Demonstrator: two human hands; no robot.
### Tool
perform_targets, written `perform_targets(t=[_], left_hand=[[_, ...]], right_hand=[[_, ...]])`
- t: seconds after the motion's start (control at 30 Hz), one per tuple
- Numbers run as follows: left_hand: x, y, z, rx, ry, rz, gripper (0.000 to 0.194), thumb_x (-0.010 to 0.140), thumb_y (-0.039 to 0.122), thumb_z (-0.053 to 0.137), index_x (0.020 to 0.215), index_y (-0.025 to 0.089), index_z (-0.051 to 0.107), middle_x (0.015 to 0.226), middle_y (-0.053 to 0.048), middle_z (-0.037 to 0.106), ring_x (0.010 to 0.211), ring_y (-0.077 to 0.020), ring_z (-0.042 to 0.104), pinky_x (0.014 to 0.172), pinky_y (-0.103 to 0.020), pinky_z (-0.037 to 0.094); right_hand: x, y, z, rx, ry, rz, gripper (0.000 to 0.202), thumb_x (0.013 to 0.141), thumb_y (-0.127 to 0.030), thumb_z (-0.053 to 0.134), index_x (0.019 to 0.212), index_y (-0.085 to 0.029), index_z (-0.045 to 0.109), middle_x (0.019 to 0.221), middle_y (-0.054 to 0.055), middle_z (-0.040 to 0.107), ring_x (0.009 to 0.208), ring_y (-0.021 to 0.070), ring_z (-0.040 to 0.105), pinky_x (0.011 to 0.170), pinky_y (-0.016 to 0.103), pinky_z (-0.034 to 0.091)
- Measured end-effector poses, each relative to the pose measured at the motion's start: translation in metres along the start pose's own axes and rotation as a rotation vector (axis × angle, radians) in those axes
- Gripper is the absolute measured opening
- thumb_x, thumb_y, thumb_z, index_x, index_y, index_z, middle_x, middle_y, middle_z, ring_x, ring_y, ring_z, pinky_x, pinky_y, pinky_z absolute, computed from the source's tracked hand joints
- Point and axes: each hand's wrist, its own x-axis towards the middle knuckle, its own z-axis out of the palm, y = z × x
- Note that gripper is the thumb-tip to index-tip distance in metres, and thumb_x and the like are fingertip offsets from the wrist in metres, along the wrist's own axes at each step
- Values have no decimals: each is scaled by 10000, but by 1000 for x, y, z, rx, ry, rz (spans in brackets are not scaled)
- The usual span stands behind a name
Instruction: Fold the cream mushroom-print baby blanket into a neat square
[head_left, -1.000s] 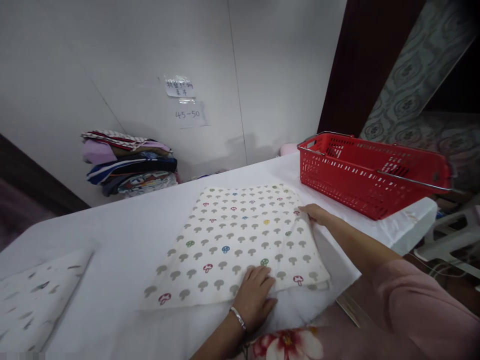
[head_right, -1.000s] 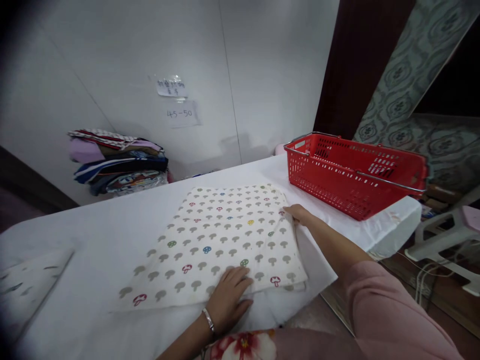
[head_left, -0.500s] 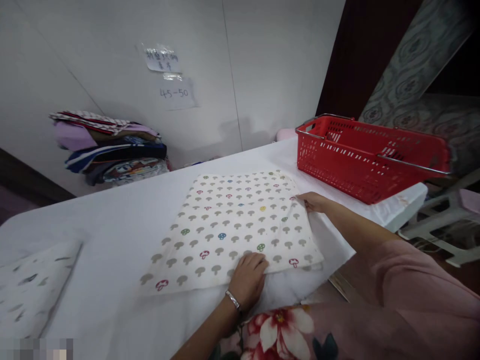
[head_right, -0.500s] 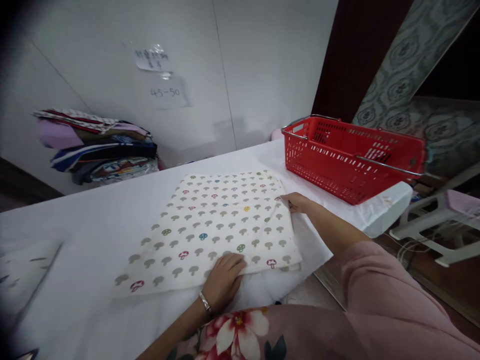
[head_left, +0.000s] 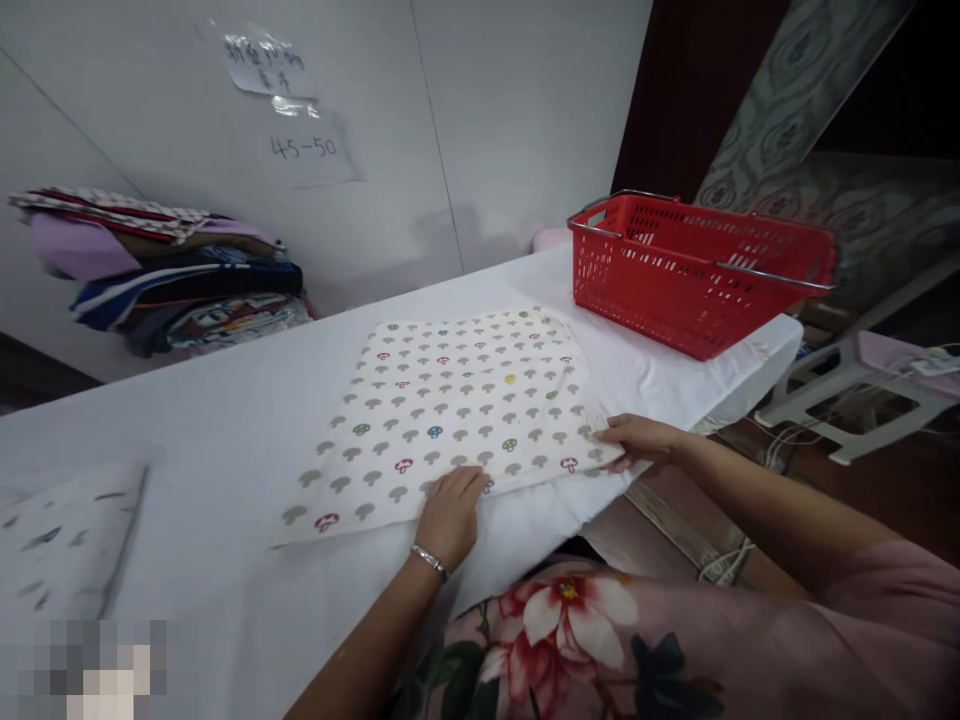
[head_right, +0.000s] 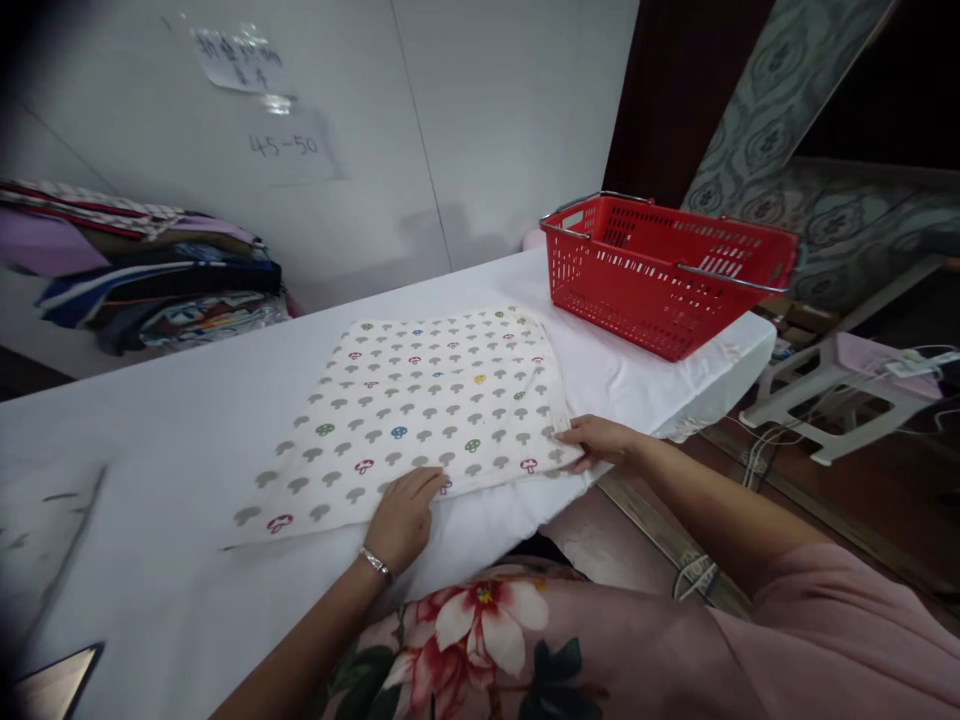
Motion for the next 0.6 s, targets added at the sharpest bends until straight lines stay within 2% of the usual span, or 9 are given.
perform_targets(t=[0.1,0.23,0.37,0.5,0.6], left_hand=[[-8,-13,-5,62,19,-63,526,669,-15,394,1109,182,603,1180,-76,590,1111,-238,497,921,-412,402],[-18,-41,-19,158,74,-157,431,714,24,399,1036,177,641,1127,-74,629,1067,-251,534,887,-409,421],[-33,-68,-28,227,130,-225,388,730,67,415,1017,178,650,1092,-63,650,1030,-250,553,868,-400,438],[-50,-78,-28,256,105,-243,426,714,79,421,1067,184,635,1134,-56,633,1055,-237,548,900,-383,432],[-59,-82,-30,295,103,-320,458,700,89,436,1112,176,614,1187,-66,601,1100,-239,524,920,-379,422]], right_hand=[[-7,6,5,-91,9,11,302,703,-324,696,899,-114,604,821,119,701,565,148,641,456,211,509],[-9,15,8,-107,-1,-1,228,731,-329,664,813,-124,606,717,74,694,448,97,577,388,180,441],[-15,22,17,-160,64,48,259,730,-381,664,691,-137,585,545,20,634,361,69,503,333,162,362],[-25,22,28,-203,108,41,380,755,-503,604,649,-141,557,490,9,592,358,61,485,320,153,310],[-28,21,31,-153,173,52,446,818,-554,477,657,-144,545,478,18,575,351,64,466,319,162,293]])
